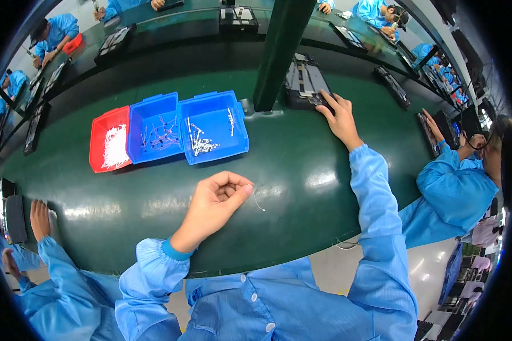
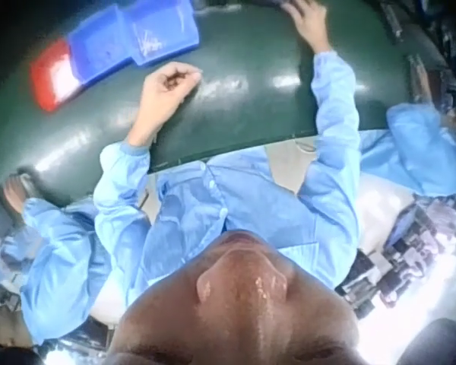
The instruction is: The person assembles internal components, ribbon cables, and frame parts of a tablet device by hand, using tweezers to manipulate small screws and other parts.
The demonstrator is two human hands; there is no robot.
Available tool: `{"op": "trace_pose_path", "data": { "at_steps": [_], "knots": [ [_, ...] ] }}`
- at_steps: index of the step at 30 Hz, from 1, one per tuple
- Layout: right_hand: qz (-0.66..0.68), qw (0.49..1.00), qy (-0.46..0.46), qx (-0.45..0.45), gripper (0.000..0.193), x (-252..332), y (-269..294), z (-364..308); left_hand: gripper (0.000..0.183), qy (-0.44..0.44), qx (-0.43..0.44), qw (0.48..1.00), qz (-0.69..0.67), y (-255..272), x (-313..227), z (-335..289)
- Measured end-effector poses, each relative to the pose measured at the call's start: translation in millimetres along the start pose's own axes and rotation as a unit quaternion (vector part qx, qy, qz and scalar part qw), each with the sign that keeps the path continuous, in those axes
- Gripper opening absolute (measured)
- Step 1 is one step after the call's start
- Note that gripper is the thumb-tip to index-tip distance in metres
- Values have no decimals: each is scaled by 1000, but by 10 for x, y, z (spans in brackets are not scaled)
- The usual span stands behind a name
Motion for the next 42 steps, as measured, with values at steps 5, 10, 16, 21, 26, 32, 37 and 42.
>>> {"op": "trace_pose_path", "data": {
  "at_steps": [5, 10, 16, 21, 26, 32, 37, 42],
  "knots": [
    [22, 996, -76, -40, 42, -140, -246, 322, 13, -51, -21, 998, 38, -87, 258, 137],
    [74, 981, -139, -111, 39, 86, 0, 100, 15, -53, -34, 998, -13, -10, 207, 110],
    [249, 952, -128, -122, 13, 598, 48, -54, 15, -36, -25, 999, 5, 37, 196, 57],
    [502, 858, -104, 24, 25, 1556, -67, -318, 6, -130, -117, 983, 53, 224, -22, -58],
    [517, 848, 22, 116, 19, 2317, 143, -625, 7, -187, -126, 968, 107, 192, -185, -27],
    [433, 895, 105, 8, 20, 2372, 378, -666, 8, -187, -135, 969, 86, 186, -162, -26],
    [446, 893, 61, 2, 18, 2332, 369, -695, 7, -206, -153, 964, 73, 196, -202, -105],
    [483, 875, 13, 22, 19, 2241, 325, -705, 8, -239, -185, 946, 115, 242, -254, -167]
  ]
}}
Point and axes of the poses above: each hand's wrist, its own z-axis towards the middle knuckle, its own y-axis out of the back of the hand, x = y × z, the point moved 10 cm from there along z, towards the middle knuckle, and after that the axes turned 2 degrees about x, right-handed, at the moved point
